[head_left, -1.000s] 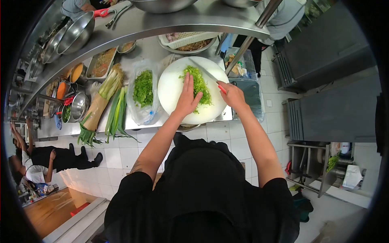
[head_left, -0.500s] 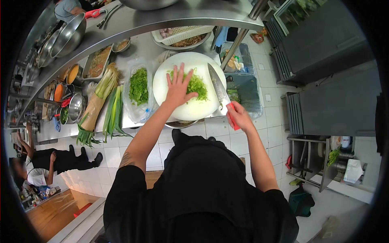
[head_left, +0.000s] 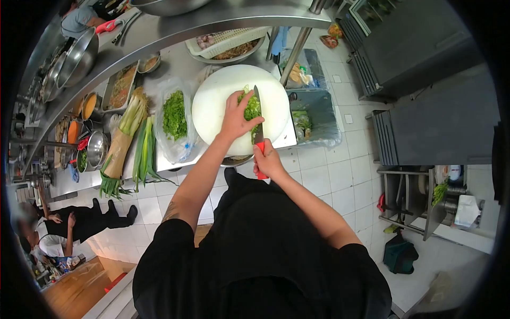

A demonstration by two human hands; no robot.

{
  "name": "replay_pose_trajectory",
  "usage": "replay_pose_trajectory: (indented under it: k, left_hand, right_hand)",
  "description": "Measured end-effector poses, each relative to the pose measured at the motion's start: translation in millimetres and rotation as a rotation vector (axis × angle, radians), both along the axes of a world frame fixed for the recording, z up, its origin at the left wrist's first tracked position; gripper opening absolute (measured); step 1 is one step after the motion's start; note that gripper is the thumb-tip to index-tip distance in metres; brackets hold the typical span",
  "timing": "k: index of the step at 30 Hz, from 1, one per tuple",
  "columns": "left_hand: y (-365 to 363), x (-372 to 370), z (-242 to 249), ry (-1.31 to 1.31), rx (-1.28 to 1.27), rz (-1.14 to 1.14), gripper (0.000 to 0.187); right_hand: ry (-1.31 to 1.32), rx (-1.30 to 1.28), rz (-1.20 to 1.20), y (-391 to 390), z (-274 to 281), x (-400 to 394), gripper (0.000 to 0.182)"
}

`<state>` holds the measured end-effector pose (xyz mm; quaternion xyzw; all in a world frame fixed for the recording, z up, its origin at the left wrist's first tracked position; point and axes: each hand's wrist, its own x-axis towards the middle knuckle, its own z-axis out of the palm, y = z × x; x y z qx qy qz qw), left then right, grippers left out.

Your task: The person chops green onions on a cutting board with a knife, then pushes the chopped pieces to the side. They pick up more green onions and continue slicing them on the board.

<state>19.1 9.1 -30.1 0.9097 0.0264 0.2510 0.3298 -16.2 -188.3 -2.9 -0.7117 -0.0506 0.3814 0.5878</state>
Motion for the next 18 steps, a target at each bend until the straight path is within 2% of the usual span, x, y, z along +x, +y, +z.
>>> replay_pose_trajectory:
  k: [4,5,6,9,18]
  left_hand:
    - [-25.8,13.3,-5.3,-0.059,-0.068,0.109,0.081]
    - [-31.8,14.8,-7.7,-0.069,-0.126,0.136,0.067]
    - [-37.4,16.7,-10.6,-0.074,-0.127,0.144,0.067]
    - [-52.5,14.1,-8.8,-0.091,-0.252,0.238,0.046]
    - [-26.2,-9.0,38.2,-0.254,-0.325,0.276,0.044]
  right_hand:
    - [-0.095,-0.022,0.034,11.6,-9.0,2.6,0.018]
    - [-0.099,-0.024,0.042,13.5,-10.2,2.5,0.018]
    - [-0.087,0.000,0.026,16.2,-9.8,2.4,0.017]
    - [-0.064,0.056,0.014,17.7,-9.6,-0.6,0.014]
    - [-0.068,0.113,0.061,36.9,24.7,-15.4,0.015]
